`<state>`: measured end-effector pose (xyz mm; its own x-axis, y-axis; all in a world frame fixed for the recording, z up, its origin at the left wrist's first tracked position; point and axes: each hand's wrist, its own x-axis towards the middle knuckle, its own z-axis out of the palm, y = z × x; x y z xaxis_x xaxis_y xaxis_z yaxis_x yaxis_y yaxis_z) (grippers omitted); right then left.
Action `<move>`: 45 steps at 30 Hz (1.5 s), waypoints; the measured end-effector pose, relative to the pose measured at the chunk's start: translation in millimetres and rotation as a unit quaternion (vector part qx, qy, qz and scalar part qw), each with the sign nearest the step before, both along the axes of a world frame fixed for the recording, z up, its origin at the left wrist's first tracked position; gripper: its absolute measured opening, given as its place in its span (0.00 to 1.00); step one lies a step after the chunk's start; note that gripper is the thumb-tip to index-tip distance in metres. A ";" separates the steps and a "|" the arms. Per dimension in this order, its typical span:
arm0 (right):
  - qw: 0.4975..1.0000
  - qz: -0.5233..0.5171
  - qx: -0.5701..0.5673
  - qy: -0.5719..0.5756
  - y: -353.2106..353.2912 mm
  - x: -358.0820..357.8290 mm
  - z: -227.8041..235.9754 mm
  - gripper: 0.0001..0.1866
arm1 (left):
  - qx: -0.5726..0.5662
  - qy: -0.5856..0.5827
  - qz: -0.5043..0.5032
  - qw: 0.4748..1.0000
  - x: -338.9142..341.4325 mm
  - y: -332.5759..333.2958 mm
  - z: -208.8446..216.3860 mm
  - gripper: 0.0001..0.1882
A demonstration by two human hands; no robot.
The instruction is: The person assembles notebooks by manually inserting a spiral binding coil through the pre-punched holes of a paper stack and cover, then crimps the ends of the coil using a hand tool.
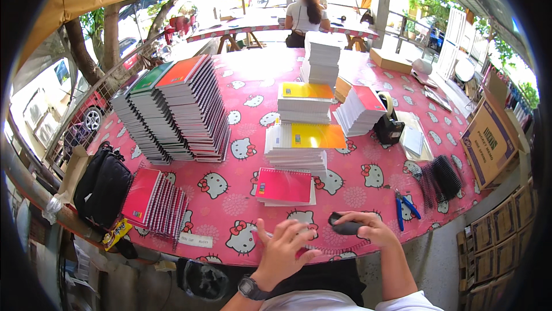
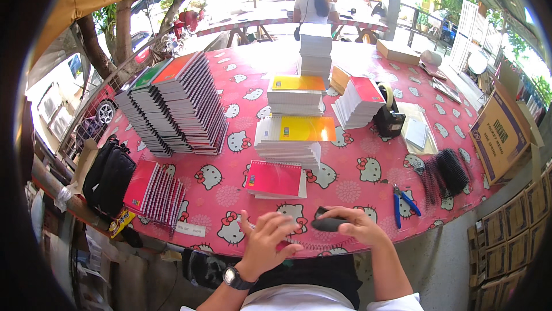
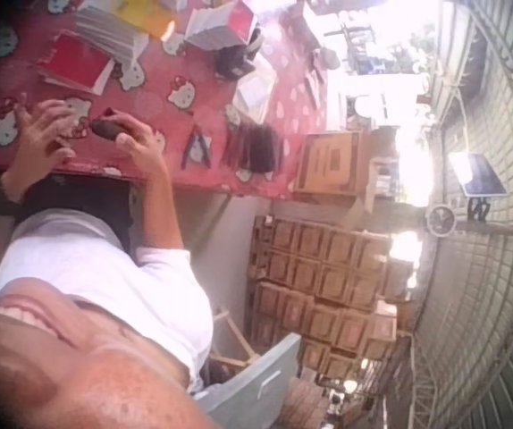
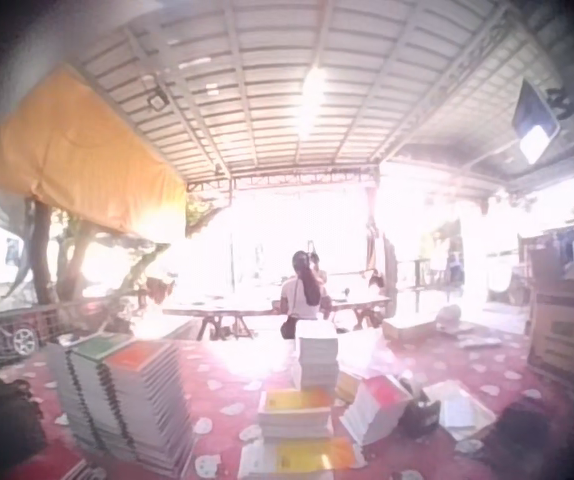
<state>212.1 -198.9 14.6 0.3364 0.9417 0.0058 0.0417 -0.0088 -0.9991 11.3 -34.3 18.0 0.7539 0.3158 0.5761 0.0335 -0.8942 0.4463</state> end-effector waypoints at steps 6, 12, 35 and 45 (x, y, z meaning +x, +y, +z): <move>0.949 0.220 0.144 0.172 16.3 -13.1 4.5 0.29 | -0.017 0.039 -0.027 0.999 -18.5 26.3 -13.5 0.14; 0.984 0.178 0.021 0.023 23.8 -21.1 10.2 0.28 | -0.050 0.015 -0.042 0.998 -17.8 19.2 -11.9 0.25; 0.990 0.129 0.053 0.008 52.6 -44.9 8.5 0.25 | -0.025 0.008 -0.002 1.000 -37.0 51.0 -19.3 0.22; 0.995 0.060 -0.006 -0.083 63.0 -42.5 -4.0 0.26 | -0.194 -0.145 0.056 0.969 -32.0 44.1 -17.9 0.45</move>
